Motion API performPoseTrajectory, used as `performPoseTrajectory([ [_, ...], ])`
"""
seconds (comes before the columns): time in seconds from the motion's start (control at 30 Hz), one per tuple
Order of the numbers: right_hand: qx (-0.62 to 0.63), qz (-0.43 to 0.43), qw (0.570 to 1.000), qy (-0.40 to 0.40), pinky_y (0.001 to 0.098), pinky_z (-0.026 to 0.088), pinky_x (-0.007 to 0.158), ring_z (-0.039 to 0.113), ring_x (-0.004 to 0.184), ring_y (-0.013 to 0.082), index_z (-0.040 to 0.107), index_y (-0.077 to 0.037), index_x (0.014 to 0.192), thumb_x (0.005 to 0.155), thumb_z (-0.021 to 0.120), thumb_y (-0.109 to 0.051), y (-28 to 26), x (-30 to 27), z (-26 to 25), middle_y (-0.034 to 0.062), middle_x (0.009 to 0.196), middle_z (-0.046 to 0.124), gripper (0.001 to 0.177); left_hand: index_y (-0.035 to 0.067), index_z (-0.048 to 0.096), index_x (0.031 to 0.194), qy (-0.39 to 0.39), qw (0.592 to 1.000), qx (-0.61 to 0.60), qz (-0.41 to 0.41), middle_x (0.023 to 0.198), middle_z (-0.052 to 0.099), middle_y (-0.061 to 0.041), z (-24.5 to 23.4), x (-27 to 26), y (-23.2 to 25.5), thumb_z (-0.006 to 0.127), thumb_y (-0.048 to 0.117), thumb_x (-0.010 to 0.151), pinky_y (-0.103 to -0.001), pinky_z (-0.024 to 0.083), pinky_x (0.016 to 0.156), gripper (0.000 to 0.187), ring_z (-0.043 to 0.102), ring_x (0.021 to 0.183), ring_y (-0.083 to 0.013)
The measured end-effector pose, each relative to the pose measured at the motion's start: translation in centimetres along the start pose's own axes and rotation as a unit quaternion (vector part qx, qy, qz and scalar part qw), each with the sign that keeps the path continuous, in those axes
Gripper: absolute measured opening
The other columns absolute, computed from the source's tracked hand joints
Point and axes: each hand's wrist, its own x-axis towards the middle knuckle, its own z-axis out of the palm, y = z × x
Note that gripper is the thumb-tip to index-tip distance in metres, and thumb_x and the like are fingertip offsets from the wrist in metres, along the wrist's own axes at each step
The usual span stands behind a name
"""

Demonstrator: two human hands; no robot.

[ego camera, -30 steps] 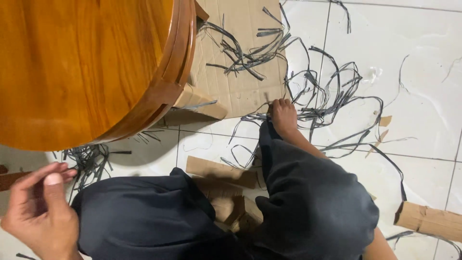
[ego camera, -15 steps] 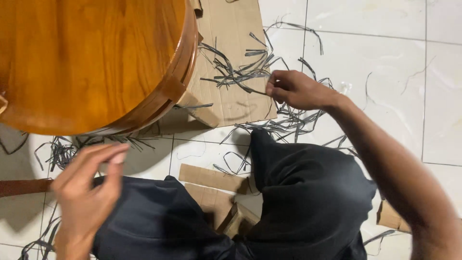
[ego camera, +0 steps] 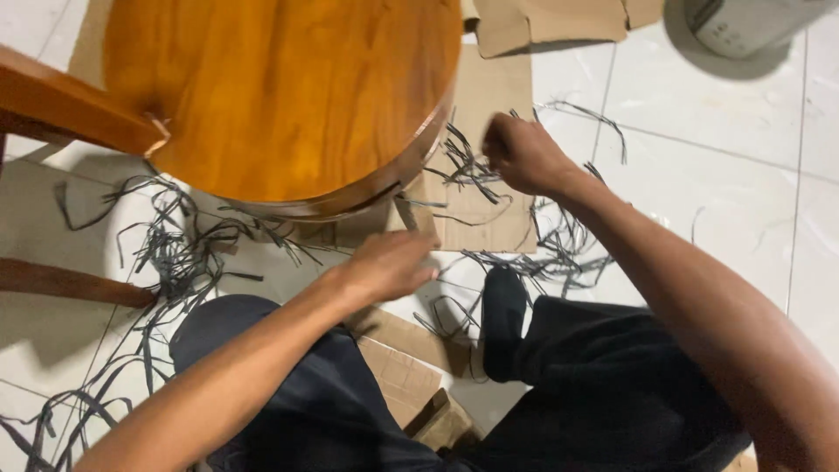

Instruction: Wrapping a wooden chair leg with black plastic strips to create a textured finish

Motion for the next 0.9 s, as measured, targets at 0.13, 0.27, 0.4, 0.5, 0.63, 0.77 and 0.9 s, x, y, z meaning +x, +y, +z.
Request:
performPoseTrajectory([
  [0.13,-0.044,0.125,0.991,0.026,0.0469,0.058,0.081,0.075,0.090,0.0284,0.065,-0.024,0.108,0.095,0.067,-0.021,5.7,3.0,4.8,-0.0007,0.088,0.076,0.013,0.016,0.069,0.116,-0.103,0.974,0.198,-0.042,0.111,0.075,-0.012,5.9,4.6,-9.5,0.066,0.040,0.089,-0.053,0.056,0.086,0.036,0.073,0.105,-0.0364],
  [0.27,-0.063,0.098,0.993,-0.013,0.0496,0.059,0.083,0.076,0.094,0.0350,0.068,-0.014,0.116,0.098,0.063,-0.011,4.5,2.4,6.4,0.0108,0.097,0.078,0.019,0.001,0.060,0.131,-0.115,0.980,0.071,-0.149,0.131,0.066,-0.024,7.0,6.9,-14.9,0.056,0.026,0.098,-0.057,0.052,0.100,0.041,0.063,0.125,-0.0410],
  [0.4,-0.082,0.069,0.994,-0.031,0.0501,0.060,0.084,0.075,0.095,0.0349,0.072,-0.019,0.109,0.094,0.070,-0.021,3.2,3.8,8.6,0.0093,0.097,0.078,0.016,0.002,0.060,0.131,-0.084,0.983,0.060,-0.150,0.132,0.066,-0.024,7.4,7.4,-16.7,0.056,0.026,0.098,-0.057,0.051,0.100,0.041,0.062,0.125,-0.0416],
  [0.5,0.057,0.054,0.997,-0.014,0.0370,0.060,0.071,0.075,0.064,0.0154,0.072,-0.020,0.102,0.094,0.064,-0.013,1.6,5.2,9.8,-0.0005,0.083,0.078,0.013,0.002,0.060,0.132,-0.054,0.986,0.056,-0.150,0.132,0.065,-0.025,7.4,7.4,-17.8,0.055,0.025,0.097,-0.056,0.051,0.099,0.042,0.062,0.124,-0.0421],
  [0.63,0.085,0.052,0.994,-0.038,0.0400,0.060,0.078,0.077,0.070,0.0187,0.072,-0.012,0.099,0.092,0.067,-0.012,0.6,7.6,11.3,0.0040,0.083,0.079,0.008,0.002,0.059,0.132,-0.006,0.987,0.060,-0.146,0.132,0.065,-0.025,6.1,7.7,-18.7,0.055,0.025,0.097,-0.056,0.051,0.099,0.042,0.061,0.123,-0.0428],
  [0.77,0.061,0.027,0.996,-0.053,0.0462,0.059,0.083,0.077,0.081,0.0247,0.072,-0.009,0.094,0.092,0.067,-0.012,0.5,8.7,11.4,0.0065,0.085,0.079,0.006,0.002,0.058,0.133,0.045,0.987,0.066,-0.137,0.133,0.064,-0.025,4.0,8.0,-19.0,0.055,0.025,0.097,-0.056,0.050,0.098,0.043,0.061,0.122,-0.0435],
  [0.9,0.048,0.012,0.997,-0.058,0.0482,0.058,0.086,0.076,0.088,0.0277,0.074,-0.010,0.093,0.092,0.065,-0.012,-0.5,8.6,10.5,0.0072,0.087,0.080,0.009,0.002,0.058,0.133,0.090,0.985,0.072,-0.129,0.133,0.063,-0.025,3.5,8.2,-20.0,0.055,0.025,0.096,-0.056,0.050,0.098,0.043,0.061,0.120,-0.0441],
])
